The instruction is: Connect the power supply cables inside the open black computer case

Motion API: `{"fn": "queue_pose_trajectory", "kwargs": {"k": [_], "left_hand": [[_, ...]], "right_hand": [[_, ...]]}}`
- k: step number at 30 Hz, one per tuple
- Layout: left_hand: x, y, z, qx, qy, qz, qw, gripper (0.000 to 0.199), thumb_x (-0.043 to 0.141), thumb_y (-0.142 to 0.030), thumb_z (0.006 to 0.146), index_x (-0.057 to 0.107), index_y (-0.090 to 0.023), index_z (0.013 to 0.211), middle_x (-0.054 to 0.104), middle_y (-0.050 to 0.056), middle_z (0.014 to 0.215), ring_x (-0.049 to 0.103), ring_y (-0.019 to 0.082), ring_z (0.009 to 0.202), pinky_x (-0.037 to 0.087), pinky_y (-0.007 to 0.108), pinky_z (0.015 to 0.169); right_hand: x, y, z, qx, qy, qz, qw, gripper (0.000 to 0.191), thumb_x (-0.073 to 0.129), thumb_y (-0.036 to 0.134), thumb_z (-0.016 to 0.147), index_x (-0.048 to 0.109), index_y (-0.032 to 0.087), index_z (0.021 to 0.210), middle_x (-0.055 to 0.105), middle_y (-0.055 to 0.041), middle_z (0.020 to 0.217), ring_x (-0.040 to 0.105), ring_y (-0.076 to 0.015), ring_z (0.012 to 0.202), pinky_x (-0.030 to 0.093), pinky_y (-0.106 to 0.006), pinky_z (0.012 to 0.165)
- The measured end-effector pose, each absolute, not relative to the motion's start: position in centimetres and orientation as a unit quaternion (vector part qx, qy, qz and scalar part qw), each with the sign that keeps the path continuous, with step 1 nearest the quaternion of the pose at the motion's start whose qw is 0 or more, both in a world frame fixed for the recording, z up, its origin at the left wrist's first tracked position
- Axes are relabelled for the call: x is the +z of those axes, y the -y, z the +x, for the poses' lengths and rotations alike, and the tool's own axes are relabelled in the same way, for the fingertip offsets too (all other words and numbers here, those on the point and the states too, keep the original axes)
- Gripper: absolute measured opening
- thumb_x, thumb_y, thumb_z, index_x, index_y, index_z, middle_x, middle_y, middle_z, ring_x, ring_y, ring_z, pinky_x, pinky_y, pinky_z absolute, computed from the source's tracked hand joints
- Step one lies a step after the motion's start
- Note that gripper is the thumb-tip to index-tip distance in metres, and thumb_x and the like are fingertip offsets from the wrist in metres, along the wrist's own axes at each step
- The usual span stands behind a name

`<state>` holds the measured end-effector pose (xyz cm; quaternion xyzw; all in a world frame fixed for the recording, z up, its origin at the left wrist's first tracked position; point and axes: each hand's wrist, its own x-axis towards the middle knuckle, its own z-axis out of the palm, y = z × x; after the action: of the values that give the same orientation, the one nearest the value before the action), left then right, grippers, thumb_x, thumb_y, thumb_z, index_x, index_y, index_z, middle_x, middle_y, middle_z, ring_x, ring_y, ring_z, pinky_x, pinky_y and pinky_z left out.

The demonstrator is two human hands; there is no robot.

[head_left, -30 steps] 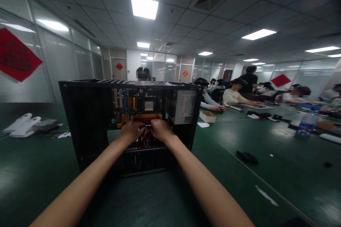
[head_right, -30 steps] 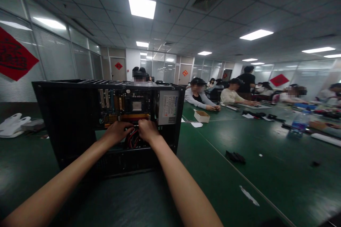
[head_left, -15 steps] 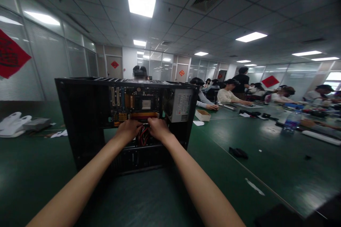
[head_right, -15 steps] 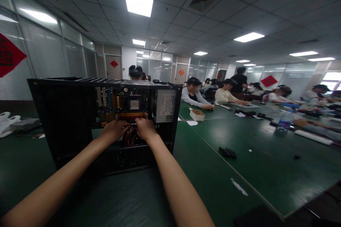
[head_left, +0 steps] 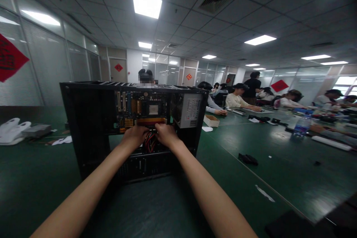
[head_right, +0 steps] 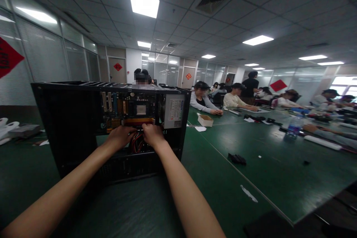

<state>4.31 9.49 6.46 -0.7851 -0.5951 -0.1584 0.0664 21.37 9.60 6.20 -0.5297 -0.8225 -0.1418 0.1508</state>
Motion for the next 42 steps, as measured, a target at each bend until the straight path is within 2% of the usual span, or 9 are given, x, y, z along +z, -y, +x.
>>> {"fn": "queue_pose_trajectory", "kwargs": {"k": [11,24,28,42], "left_hand": [[6.85,-9.21,4.53,-0.144,0.602,-0.782,0.073,0.032,0.045,-0.038,0.092,0.071,-0.031,0.109,0.074,0.006,0.109,0.068,0.026,0.099,0.049,0.032,0.077],[6.77,-9.37,4.48,-0.143,0.607,-0.778,0.078,0.034,0.045,-0.039,0.092,0.070,-0.034,0.114,0.073,0.006,0.111,0.068,0.028,0.100,0.049,0.035,0.080],[6.81,-9.48,4.60,-0.137,0.613,-0.774,0.084,0.035,0.044,-0.040,0.092,0.070,-0.034,0.114,0.073,0.007,0.110,0.068,0.029,0.098,0.050,0.036,0.079],[7.05,-9.26,4.77,-0.133,0.609,-0.776,0.096,0.034,0.045,-0.039,0.092,0.071,-0.032,0.113,0.074,0.008,0.108,0.068,0.030,0.099,0.050,0.037,0.078]], "right_hand": [[6.03,-9.71,21.50,-0.135,0.821,-0.533,0.154,0.019,0.051,0.026,0.093,0.056,0.020,0.110,0.069,-0.0108,0.107,0.067,-0.0239,0.098,0.050,-0.031,0.076],[5.83,-9.56,21.81,-0.114,0.811,-0.541,0.193,0.017,0.051,0.023,0.090,0.062,0.018,0.102,0.070,-0.0101,0.099,0.068,-0.0231,0.091,0.049,-0.029,0.073],[5.72,-9.84,21.77,-0.114,0.807,-0.547,0.190,0.021,0.046,0.023,0.093,0.064,0.018,0.102,0.071,-0.0108,0.099,0.068,-0.0236,0.091,0.050,-0.030,0.074],[5.83,-9.93,21.83,-0.114,0.810,-0.551,0.164,0.029,0.046,0.020,0.091,0.072,0.020,0.105,0.072,-0.0128,0.099,0.068,-0.0258,0.095,0.052,-0.033,0.079]]}}
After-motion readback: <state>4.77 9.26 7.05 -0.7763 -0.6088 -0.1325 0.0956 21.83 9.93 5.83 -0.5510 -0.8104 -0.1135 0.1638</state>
